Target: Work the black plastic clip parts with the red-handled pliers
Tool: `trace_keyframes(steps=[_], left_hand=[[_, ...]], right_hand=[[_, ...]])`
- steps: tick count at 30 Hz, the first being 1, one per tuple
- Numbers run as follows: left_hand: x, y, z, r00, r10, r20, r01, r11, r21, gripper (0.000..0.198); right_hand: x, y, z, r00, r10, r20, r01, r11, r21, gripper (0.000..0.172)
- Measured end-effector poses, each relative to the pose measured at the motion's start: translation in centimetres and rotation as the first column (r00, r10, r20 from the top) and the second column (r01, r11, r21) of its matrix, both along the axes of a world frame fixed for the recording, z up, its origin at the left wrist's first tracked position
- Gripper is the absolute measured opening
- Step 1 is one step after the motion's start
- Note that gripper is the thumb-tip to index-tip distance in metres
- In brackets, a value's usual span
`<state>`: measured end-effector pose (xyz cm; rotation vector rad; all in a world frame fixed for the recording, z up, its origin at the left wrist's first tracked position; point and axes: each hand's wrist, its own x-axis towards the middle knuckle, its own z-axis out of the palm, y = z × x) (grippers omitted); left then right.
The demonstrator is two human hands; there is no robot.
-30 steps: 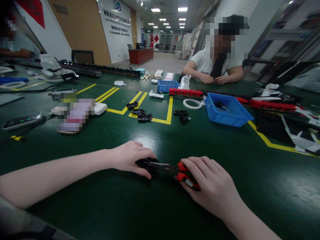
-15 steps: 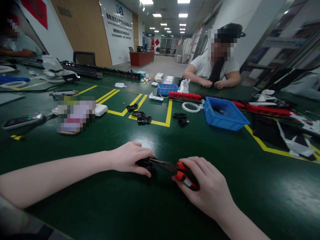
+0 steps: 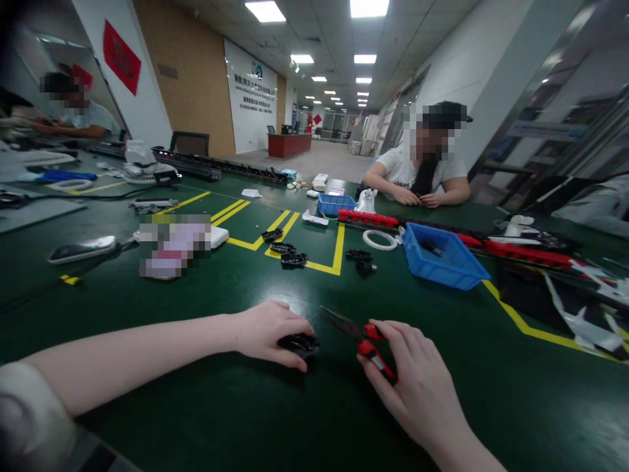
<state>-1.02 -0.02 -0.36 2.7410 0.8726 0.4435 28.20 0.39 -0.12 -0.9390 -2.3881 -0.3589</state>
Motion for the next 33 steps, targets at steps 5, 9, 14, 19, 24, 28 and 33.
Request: trace_keyframes(steps=[5,9,14,19,24,28,33], left_hand=[[-0.1,-0.3,0.1,1.000,-0.005,0.003,0.005,1.000,0.016,0.050],[-0.3,-0.3,-0.1,0.999,-0.033,0.025,0.034,0.999,-0.020,0.050],[-0.4,-0.3,-0.2,0.993,-0.004,0.120,0.018,0.993,-0.114,0.054],[-0.4,-0.4,-0.1,0.990,0.016,0.140,0.004,0.991,-0.136,0.045],[-0.5,-0.3,0.1,0.993,-0.017,0.115,0.032,0.991,-0.129,0.037],[-0.5,-0.3,-0.1,0.991,-0.031,0.133,0.057,0.980,-0.190,0.033],[-0.4,-0.3,-0.3,0.986,-0.006,0.165,0.051,0.962,-0.268,0.027]], right_hand=[[-0.1,0.0,0.2,0.997,-0.067,0.037,0.068,0.997,-0.031,0.034],[-0.1,-0.1,0.0,0.994,-0.081,0.067,0.085,0.995,-0.050,0.035],[-0.3,-0.3,-0.2,0.994,-0.049,0.097,0.055,0.997,-0.052,0.039],[-0.5,-0.5,-0.2,0.994,-0.022,0.104,0.028,0.998,-0.049,0.040],[-0.1,-0.7,0.3,0.998,0.038,0.055,-0.039,0.999,0.004,0.043],[0.2,-1.3,0.9,0.992,0.102,0.076,-0.103,0.995,0.015,0.049],[-0.1,-1.9,1.5,0.977,0.136,0.162,-0.140,0.990,0.013,0.045]])
